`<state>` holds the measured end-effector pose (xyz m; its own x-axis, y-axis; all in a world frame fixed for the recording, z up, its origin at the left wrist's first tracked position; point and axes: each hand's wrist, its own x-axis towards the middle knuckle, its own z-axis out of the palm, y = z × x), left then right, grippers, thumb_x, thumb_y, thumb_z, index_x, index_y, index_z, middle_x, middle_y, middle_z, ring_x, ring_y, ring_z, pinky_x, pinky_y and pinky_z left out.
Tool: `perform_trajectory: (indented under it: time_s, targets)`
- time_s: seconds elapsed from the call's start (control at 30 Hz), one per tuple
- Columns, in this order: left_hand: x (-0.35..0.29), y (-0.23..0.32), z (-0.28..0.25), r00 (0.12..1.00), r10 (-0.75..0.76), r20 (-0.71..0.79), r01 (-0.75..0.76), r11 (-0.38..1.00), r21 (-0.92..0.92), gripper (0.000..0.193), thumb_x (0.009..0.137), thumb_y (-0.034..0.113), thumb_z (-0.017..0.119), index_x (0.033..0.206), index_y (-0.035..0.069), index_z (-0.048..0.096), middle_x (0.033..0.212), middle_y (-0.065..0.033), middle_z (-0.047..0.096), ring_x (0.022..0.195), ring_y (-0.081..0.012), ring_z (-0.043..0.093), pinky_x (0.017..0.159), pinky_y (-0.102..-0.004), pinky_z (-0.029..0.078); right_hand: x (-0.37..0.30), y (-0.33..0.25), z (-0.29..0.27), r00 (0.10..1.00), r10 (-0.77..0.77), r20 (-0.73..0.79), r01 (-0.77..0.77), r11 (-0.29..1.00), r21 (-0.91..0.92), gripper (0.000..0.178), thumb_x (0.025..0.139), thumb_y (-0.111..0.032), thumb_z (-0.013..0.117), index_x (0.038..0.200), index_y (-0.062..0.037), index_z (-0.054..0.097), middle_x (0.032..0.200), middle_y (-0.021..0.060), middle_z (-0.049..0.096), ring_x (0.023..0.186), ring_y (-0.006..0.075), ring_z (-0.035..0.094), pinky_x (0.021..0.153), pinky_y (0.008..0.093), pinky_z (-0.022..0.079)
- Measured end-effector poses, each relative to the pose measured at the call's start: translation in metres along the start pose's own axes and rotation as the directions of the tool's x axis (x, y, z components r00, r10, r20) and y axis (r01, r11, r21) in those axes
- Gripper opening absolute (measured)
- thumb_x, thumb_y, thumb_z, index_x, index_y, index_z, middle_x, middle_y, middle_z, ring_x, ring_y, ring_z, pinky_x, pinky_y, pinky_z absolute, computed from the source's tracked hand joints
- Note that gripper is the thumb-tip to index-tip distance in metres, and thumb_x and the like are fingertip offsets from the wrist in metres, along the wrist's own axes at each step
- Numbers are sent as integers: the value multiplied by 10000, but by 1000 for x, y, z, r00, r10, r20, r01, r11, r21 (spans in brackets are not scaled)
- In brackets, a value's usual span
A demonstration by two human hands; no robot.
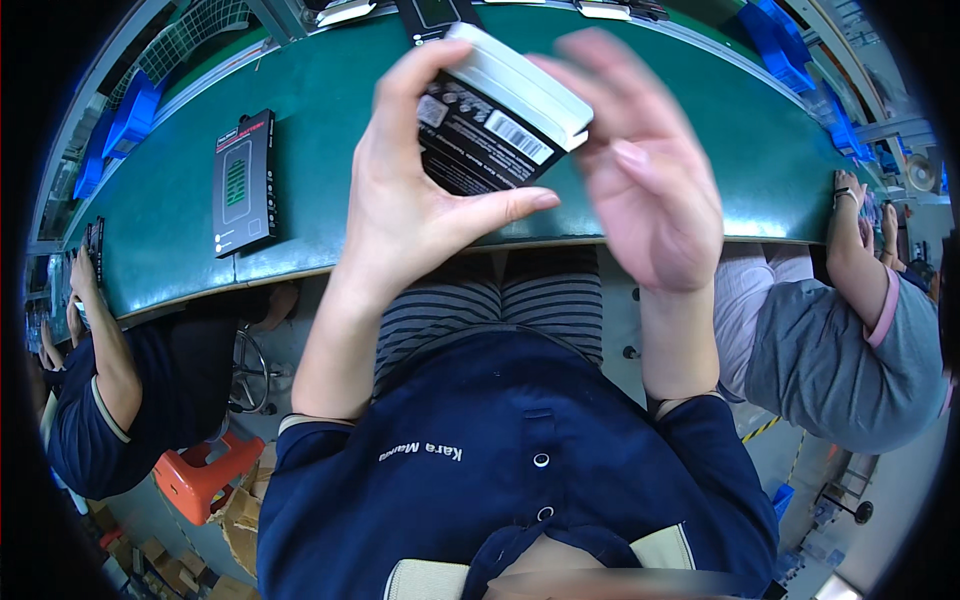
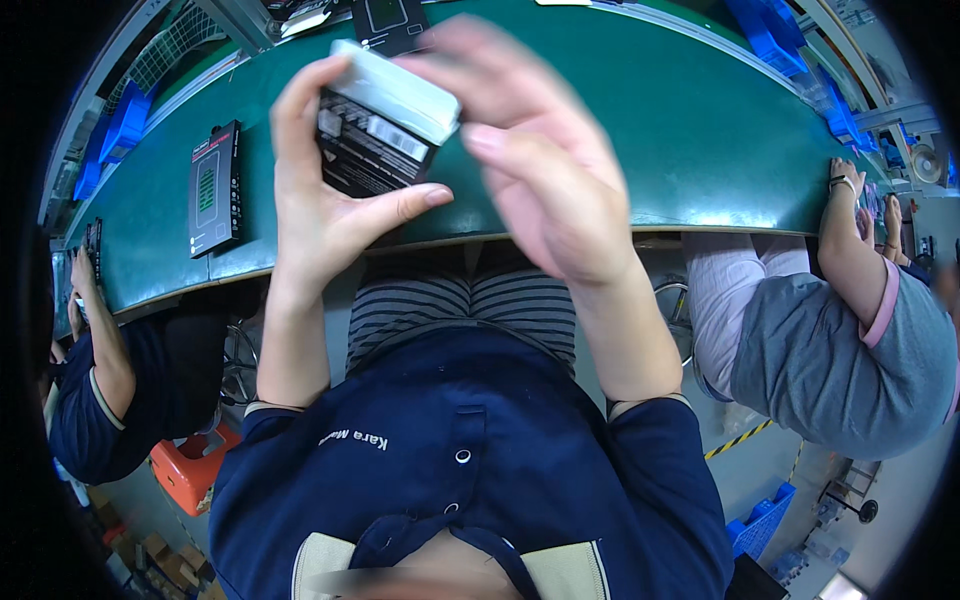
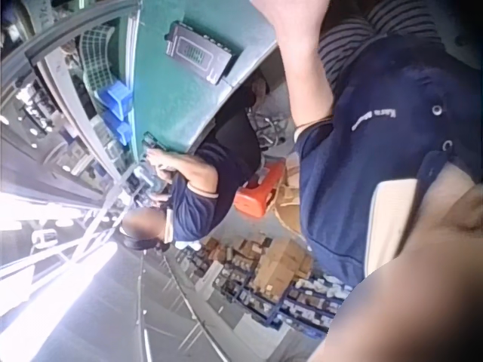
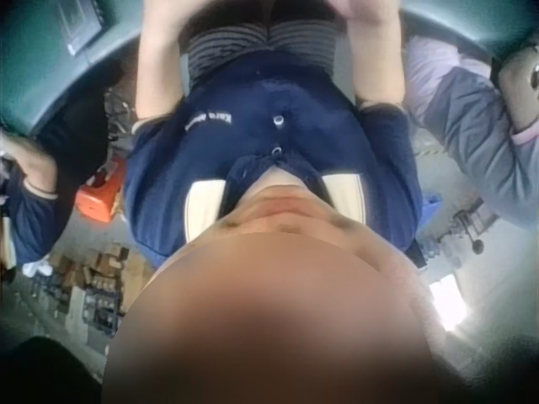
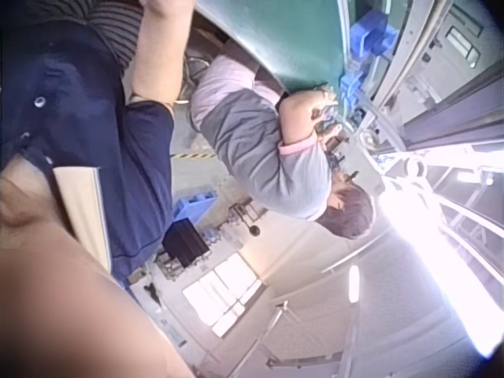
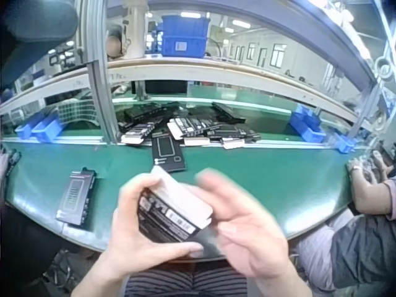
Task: Packaging electronic components and batteries into retail boxes on an assembly line.
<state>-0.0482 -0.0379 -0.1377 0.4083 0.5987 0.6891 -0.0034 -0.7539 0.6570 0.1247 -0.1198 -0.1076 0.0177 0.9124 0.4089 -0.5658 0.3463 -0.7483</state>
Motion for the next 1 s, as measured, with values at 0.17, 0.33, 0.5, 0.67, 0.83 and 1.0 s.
perform_trajectory:
  time_s: [0.17,0.33,0.5,0.67,0.83,1.0]
  targets:
    - [-10,2,11,945,-213,-246,54,848,-528,491,851,94,796,1181,64,433,1111,-125,618,950,-136,612,830,-267,509,12,39,21,982,-181,-50,161,950,-268,254,964,-41,545,1171,45,664,1224,152,665,1095,212,643,990,309,482]
    - [-1,14,9,923,-300,-240,41,698,-715,233,976,-8,610,1145,50,460,1150,-194,657,953,-136,637,864,-245,498,15,58,16,880,-474,8,379,693,-613,154,971,8,589,1106,26,661,1115,131,668,1022,181,645,869,283,529]
    - [-1,13,6,917,-267,-296,19,771,-637,213,952,-31,637,1095,38,495,1080,-166,661,963,-132,638,843,-226,497,17,61,28,918,-354,-178,322,928,-184,130,1008,-19,557,1104,-10,470,1105,169,654,978,126,640,862,262,535]
    - [-11,1,13,894,26,-448,-165,948,-274,298,893,-63,706,1080,23,491,1052,-171,665,937,-178,647,839,-261,503,5,85,-2,831,-544,118,464,560,-687,408,910,-14,711,1219,-23,444,1094,138,629,934,166,644,818,267,533]
    - [-15,9,-9,782,-543,-306,390,809,-440,481,1069,305,478,1477,66,394,1404,-176,511,1266,-228,505,1015,-367,437,-4,87,-7,677,-646,353,593,195,-781,420,739,-1,807,1048,-67,530,990,163,680,881,305,683,761,393,535]
    - [-44,-7,-55,761,-648,19,578,665,-473,674,929,-4,617,1541,25,337,1448,-173,487,1280,-205,519,1036,-325,437,-7,87,10,801,-146,580,596,266,-757,261,770,-206,791,800,-46,587,1177,119,664,1172,318,602,957,444,496]
